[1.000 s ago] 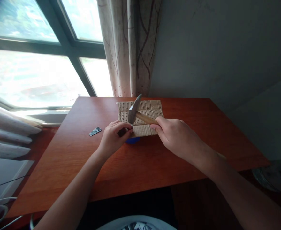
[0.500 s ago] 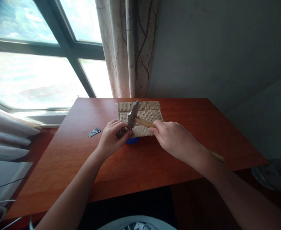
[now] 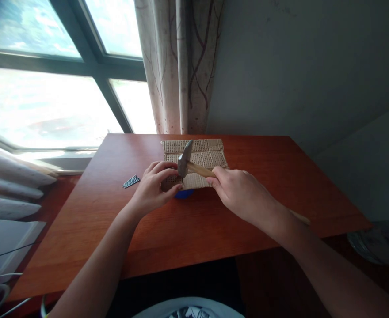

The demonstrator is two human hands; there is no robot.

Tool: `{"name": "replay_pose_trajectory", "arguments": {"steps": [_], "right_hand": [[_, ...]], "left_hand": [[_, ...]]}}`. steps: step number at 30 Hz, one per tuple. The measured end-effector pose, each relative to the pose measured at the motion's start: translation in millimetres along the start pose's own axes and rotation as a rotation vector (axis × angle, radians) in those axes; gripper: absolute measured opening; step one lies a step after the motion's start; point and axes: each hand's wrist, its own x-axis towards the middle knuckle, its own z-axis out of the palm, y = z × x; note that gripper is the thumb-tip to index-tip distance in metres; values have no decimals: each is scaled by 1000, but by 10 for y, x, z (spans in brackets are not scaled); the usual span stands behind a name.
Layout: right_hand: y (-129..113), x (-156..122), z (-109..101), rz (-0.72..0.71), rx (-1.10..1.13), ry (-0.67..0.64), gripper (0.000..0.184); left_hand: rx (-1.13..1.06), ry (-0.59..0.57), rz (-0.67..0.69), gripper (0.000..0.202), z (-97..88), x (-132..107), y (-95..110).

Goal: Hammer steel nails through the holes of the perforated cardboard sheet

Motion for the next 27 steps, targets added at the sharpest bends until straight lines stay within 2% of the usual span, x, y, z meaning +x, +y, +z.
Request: {"name": "replay_pose_trajectory", "arguments": {"steps": [6,11,16,20,27], "right_hand": [[7,27,37,-3,-17,14,29],[-16,17,17,13,-75,-41,28],[-26,12,35,13,-87,-21,28],[-22,3,73,18,-122,-54,29],[35,13,120,8,-76,-31,29]], "left_hand": [[-29,16,2,19,10,-10,-11],[-39,15,1,19,11,-3,-9],[-51,17,11,19,17,-5,-22],[-57,19,7,18,23,-8,-27],[-72,24,3,18,12,0,-11]]}}
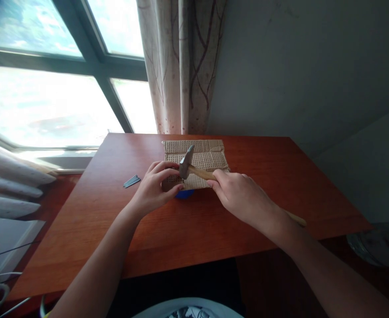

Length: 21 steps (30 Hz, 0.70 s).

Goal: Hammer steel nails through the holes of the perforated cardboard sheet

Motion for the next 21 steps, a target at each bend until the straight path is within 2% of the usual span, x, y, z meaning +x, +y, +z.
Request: {"name": "replay_pose_trajectory", "arguments": {"steps": [4,6,11,14,17,21], "right_hand": [[28,1,30,-21,33,10,28],[35,-19,15,-25,102,62,28],[117,-71,-26,50,317,349,27],[252,-24,21,120,605,541,37],[392,69,79,118,861,609,47],[487,149,109,119,993,721,50]], "left_hand": [[-9,4,5,17,3,-2,-9],[-13,0,4,18,5,-4,-13],[-25,-9,-4,18,3,-3,-10],[-36,1,-6,17,0,0,-7],[-44,5,-6,16,-2,1,-4],[-43,5,-6,16,-6,2,1]]}}
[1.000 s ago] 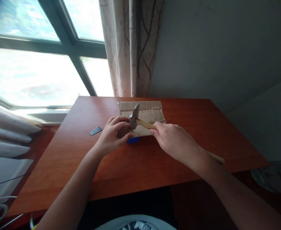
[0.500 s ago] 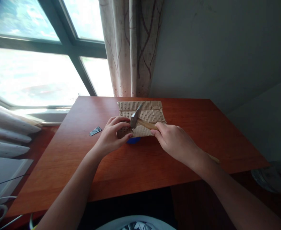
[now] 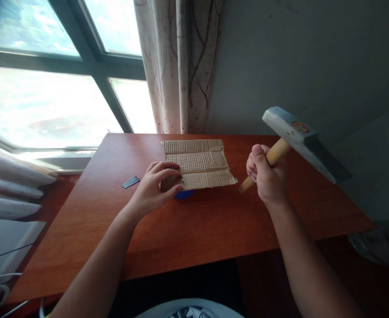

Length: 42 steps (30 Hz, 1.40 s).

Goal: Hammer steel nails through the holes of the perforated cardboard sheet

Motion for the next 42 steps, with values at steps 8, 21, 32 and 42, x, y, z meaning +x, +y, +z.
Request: {"name": "replay_pose_trajectory", "arguments": {"steps": [8,21,32,42], "right_hand": [[135,-8,5,66,140,41,48],[309,51,43,-8,276,76,52],[358,258,204,-36,409,66,50],[349,283,272,-16,404,52,52]], "left_hand": [[-3,4,9,16,-2,1,3],[20,18,19,20,5,-8,0],[30,-5,16,20,-12,-3,2],[29,12,18,21,8,-9,4]]}}
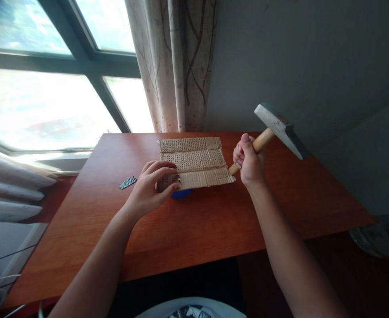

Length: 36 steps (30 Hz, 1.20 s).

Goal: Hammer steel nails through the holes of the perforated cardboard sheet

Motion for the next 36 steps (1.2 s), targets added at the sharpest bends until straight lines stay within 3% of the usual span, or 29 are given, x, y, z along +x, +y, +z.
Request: {"name": "replay_pose_trajectory", "arguments": {"steps": [22,27,30,32,36], "right_hand": [[24,-2,45,11,2,-10,54],[12,8,41,11,4,-9,53],[8,7,35,12,3,4,52],[12,5,21,12,-2,9,52],[33,3,-16,3,14,2,51]], "left_hand": [[-5,52,1,21,-7,-1,27],[105,214,-41,22,-174,33,-67],[338,378,-225,24,-410,-3,-220],[485,297,-388,24,-564,-72,-313],[707,-70,-503,24,-709,-256,-399]]}}
